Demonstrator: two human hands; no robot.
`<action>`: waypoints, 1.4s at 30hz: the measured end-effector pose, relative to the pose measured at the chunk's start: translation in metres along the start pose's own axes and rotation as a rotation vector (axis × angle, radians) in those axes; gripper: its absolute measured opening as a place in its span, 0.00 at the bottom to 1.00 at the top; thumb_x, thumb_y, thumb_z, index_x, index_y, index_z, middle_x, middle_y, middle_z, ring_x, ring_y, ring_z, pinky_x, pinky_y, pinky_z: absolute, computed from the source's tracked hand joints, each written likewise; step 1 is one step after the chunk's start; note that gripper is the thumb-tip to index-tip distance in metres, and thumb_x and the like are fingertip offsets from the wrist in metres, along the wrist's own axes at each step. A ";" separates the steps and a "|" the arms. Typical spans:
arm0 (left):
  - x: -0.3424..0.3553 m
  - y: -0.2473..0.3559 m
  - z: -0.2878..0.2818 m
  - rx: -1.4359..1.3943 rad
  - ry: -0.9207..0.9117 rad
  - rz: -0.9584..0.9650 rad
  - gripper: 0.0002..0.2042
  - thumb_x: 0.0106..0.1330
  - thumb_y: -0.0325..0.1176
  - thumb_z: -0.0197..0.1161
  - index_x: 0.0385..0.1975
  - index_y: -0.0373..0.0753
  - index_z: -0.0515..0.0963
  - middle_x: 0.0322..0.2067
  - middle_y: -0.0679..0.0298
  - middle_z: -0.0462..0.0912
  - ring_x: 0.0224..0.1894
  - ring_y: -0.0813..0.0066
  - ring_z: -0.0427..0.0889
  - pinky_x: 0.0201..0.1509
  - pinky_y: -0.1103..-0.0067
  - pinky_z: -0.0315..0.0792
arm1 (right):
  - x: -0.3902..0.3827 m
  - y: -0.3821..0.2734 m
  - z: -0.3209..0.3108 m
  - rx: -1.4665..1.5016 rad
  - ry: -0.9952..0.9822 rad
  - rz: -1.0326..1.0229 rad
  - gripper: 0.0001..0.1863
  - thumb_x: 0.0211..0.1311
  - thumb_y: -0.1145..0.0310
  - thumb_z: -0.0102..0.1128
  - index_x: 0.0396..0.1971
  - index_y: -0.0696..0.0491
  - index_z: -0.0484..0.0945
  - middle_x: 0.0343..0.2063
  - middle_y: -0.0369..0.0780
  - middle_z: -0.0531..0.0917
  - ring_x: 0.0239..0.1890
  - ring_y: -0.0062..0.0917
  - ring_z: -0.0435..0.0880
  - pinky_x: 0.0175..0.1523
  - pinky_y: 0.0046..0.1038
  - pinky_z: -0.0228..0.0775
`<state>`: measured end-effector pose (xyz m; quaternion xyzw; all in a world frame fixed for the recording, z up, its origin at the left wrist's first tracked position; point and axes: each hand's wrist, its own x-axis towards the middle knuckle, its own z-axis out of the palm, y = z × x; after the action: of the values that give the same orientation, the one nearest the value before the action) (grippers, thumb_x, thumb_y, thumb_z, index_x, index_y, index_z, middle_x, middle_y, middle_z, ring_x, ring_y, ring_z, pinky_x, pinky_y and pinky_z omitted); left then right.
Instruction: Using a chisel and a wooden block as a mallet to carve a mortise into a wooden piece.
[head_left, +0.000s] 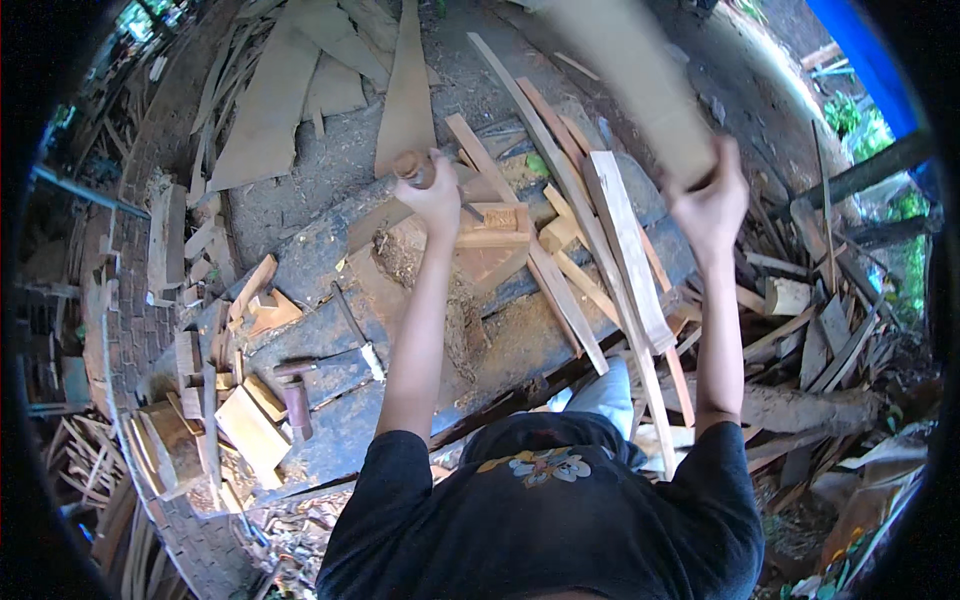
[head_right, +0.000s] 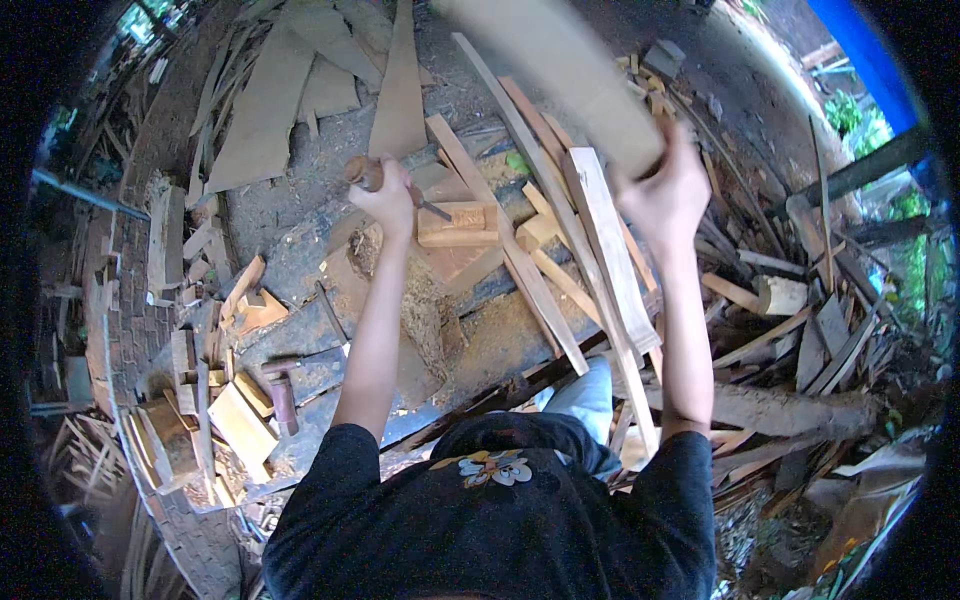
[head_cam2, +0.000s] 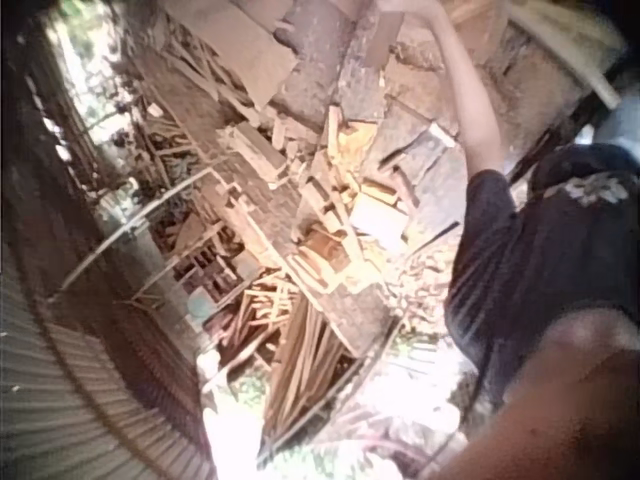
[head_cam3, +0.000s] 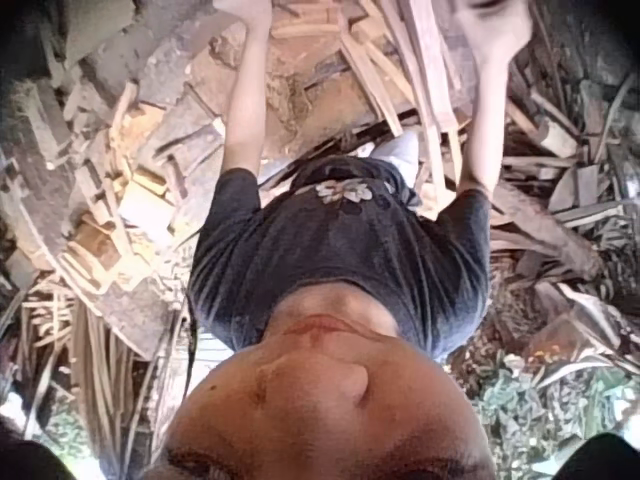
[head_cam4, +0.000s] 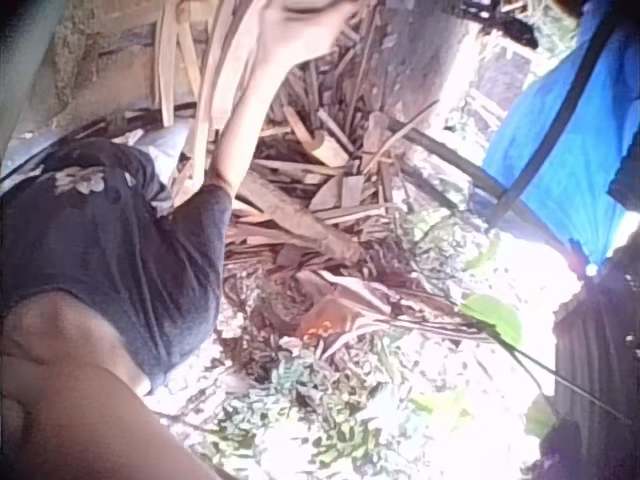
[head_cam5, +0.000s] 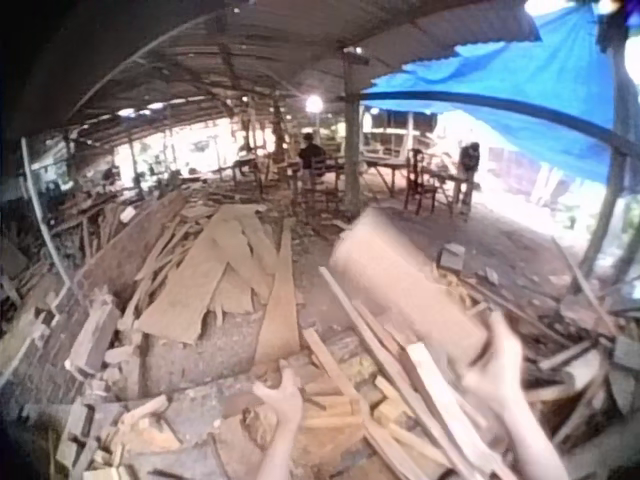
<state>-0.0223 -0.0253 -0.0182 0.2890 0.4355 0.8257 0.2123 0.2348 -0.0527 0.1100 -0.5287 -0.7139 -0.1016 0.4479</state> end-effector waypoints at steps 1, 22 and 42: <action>0.002 -0.009 -0.004 -0.008 0.016 0.008 0.06 0.53 0.22 0.57 0.18 0.35 0.67 0.13 0.68 0.69 0.13 0.83 0.67 0.16 0.84 0.60 | 0.018 -0.009 -0.002 0.118 0.148 -0.012 0.22 0.35 0.68 0.65 0.35 0.57 0.69 0.25 0.45 0.78 0.28 0.30 0.79 0.34 0.28 0.70; 0.007 -0.013 0.003 0.014 -0.062 0.046 0.03 0.51 0.20 0.55 0.21 0.32 0.69 0.16 0.68 0.72 0.16 0.85 0.70 0.17 0.85 0.61 | 0.053 -0.034 0.077 0.330 0.196 -0.443 0.21 0.40 0.68 0.64 0.37 0.56 0.70 0.30 0.41 0.75 0.37 0.26 0.75 0.40 0.26 0.67; 0.010 -0.006 0.002 0.019 0.004 0.082 0.05 0.52 0.19 0.52 0.17 0.33 0.65 0.12 0.66 0.69 0.12 0.81 0.67 0.15 0.83 0.62 | 0.069 -0.044 0.058 0.133 0.040 -0.408 0.29 0.32 0.69 0.64 0.41 0.56 0.67 0.34 0.41 0.74 0.36 0.29 0.73 0.41 0.28 0.66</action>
<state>-0.0279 -0.0148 -0.0194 0.3069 0.4314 0.8302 0.1744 0.1641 0.0106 0.1426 -0.3402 -0.8023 -0.1533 0.4659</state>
